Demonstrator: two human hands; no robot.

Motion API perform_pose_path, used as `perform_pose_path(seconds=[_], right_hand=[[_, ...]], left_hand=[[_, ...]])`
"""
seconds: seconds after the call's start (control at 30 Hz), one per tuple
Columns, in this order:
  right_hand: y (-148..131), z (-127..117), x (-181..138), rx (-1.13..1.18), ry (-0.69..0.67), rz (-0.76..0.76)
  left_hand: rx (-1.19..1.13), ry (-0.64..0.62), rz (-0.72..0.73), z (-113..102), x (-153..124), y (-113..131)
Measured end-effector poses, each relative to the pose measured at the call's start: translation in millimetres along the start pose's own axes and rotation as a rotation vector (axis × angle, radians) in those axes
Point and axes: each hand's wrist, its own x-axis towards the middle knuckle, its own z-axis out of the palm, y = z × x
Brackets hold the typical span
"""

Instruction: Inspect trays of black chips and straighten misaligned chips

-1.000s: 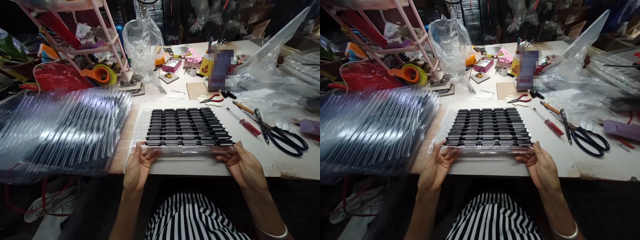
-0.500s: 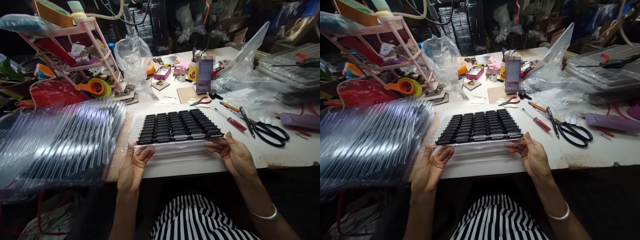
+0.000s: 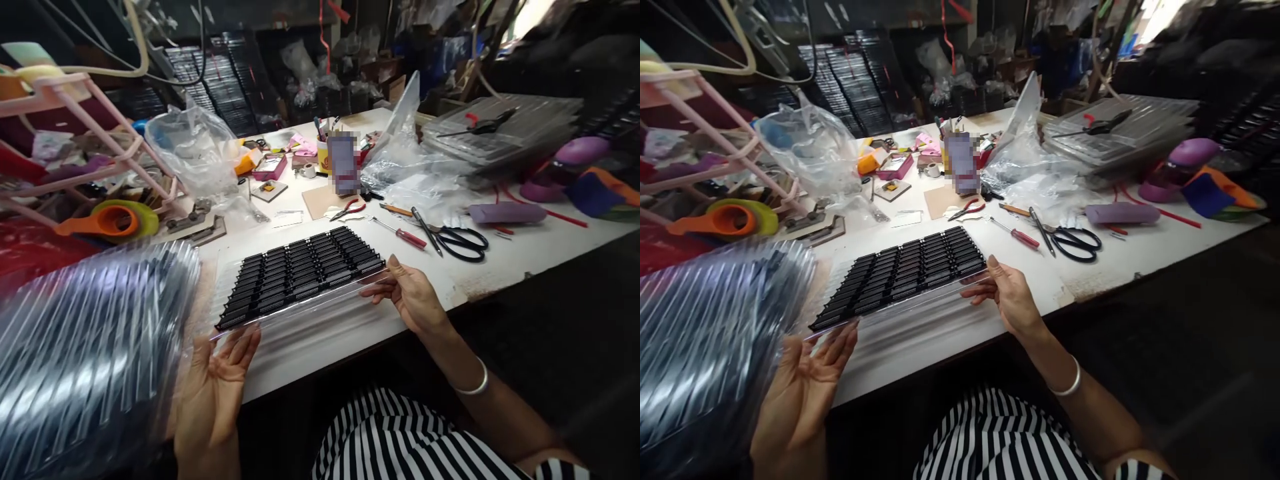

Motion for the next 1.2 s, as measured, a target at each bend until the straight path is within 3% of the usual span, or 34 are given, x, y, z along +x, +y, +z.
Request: perform_pose_path(seconds=[0.53,0.83,0.93,1.03,1.2], right_hand=[[-7,5,0,0.044,-0.008,-0.004],[-5,1,-2,0.02,-0.036,0.009],[-2,-4,-15,-0.024,-0.067,0.039],[9,-11,-40,-0.066,-0.127,0.117],[54,-13,-90,-0.071,-0.213,0.377]], left_hand=[[0.028,-0.016,-0.025,-11,6,3],[0.002,0.036,-0.037,-4,6,3],[0.013,0.073,-0.079,-1,6,3],[0.013,0.023,-0.067,0,3,0],[0.016,-0.03,0.101,2,-4,-18]])
